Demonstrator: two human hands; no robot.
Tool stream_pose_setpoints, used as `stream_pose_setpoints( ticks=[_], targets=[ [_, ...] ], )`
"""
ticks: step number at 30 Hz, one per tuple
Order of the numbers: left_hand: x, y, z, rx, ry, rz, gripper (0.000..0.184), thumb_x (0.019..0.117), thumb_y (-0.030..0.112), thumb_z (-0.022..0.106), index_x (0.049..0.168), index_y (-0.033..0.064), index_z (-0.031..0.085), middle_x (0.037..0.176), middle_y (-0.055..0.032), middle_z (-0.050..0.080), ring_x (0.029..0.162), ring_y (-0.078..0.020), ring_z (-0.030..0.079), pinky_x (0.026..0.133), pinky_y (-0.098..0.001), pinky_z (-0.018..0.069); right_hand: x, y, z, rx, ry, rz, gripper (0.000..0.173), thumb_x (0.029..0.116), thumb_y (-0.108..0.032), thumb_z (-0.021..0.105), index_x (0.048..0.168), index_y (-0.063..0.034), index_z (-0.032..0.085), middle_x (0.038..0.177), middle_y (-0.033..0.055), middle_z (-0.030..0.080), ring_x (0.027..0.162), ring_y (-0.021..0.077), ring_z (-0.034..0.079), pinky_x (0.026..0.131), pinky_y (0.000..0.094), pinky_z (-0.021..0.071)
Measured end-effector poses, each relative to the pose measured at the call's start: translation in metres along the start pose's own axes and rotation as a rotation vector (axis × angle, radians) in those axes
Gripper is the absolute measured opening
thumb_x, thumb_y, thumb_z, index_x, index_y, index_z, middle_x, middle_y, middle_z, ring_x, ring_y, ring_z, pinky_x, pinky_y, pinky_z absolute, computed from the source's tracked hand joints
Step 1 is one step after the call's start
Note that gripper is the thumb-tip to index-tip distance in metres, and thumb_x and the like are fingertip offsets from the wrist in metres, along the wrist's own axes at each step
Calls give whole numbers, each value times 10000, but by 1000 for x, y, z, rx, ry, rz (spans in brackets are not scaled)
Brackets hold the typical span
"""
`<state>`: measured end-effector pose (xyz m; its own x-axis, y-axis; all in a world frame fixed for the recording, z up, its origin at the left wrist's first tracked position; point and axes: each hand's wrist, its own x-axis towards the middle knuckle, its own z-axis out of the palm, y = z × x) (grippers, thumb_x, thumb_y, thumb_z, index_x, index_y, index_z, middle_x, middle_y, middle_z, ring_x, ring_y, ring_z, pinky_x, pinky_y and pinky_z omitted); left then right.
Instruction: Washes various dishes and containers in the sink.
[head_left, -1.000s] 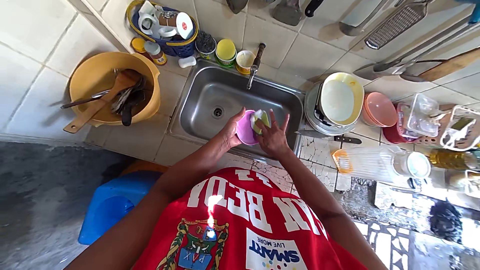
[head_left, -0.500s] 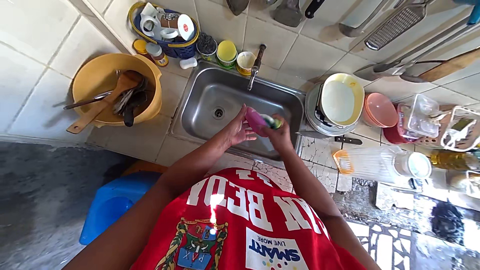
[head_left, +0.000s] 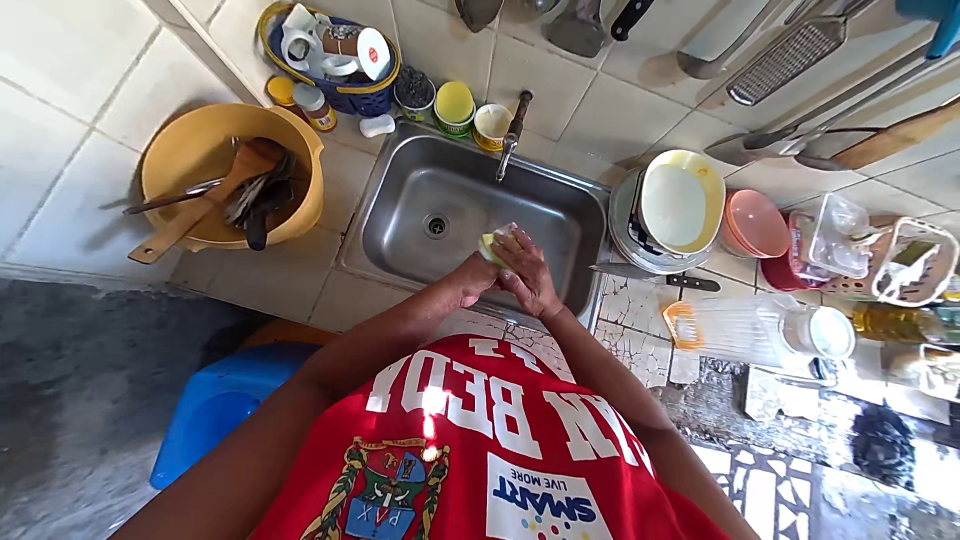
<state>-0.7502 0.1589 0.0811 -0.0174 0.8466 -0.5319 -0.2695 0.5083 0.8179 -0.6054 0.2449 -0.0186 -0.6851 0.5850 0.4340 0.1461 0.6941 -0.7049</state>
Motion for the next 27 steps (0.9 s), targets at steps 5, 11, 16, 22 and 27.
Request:
stream_pose_setpoints(
  ticks=[5, 11, 16, 22, 27],
  targets=[
    [18, -19, -3, 11, -77, 53, 390, 978, -26, 605, 1359, 0, 524, 1217, -145, 622, 994, -172, 635, 846, -330, 554, -2, 36, -7, 125, 146, 273, 452, 1075, -215, 405, 1336, 76, 632, 1435, 251, 588, 1407, 348, 510, 1228, 472, 330],
    [43, -43, -20, 52, -97, 113, 273, 972, 6, 626, 1237, 62, 593, 1020, -53, 679, 780, -96, 650, 691, -249, 561, 2, 0, -6, 1, 8, 114, 365, 1045, -87, 486, 1334, 76, 637, 1485, 237, 553, 1481, 414, 404, 1237, 492, 332],
    [38, -32, -17, 157, -140, 125, 332, 909, -66, 672, 1232, -20, 611, 1095, -117, 682, 941, -144, 669, 851, -321, 575, 13, 20, -17, 17, 16, 188, 400, 1070, -136, 402, 1300, 75, 651, 1376, 248, 629, 1363, 374, 548, 1187, 478, 401],
    [41, -63, -7, 410, -92, 296, 328, 975, 46, 672, 1278, -68, 619, 1239, -206, 671, 1151, -223, 647, 1051, -394, 490, 41, 46, -22, 153, 98, 945, 565, 1121, -397, 269, 1191, 12, 652, 1007, 187, 663, 899, 261, 642, 812, 477, 528],
    [73, -57, -14, 222, -99, 129, 271, 918, 49, 716, 1166, -34, 644, 1053, -120, 707, 952, -160, 686, 892, -368, 573, 54, 3, -10, -330, -218, 407, 442, 1081, -283, 447, 1186, 57, 710, 1219, 245, 710, 1225, 406, 646, 1078, 553, 486]
  ],
)
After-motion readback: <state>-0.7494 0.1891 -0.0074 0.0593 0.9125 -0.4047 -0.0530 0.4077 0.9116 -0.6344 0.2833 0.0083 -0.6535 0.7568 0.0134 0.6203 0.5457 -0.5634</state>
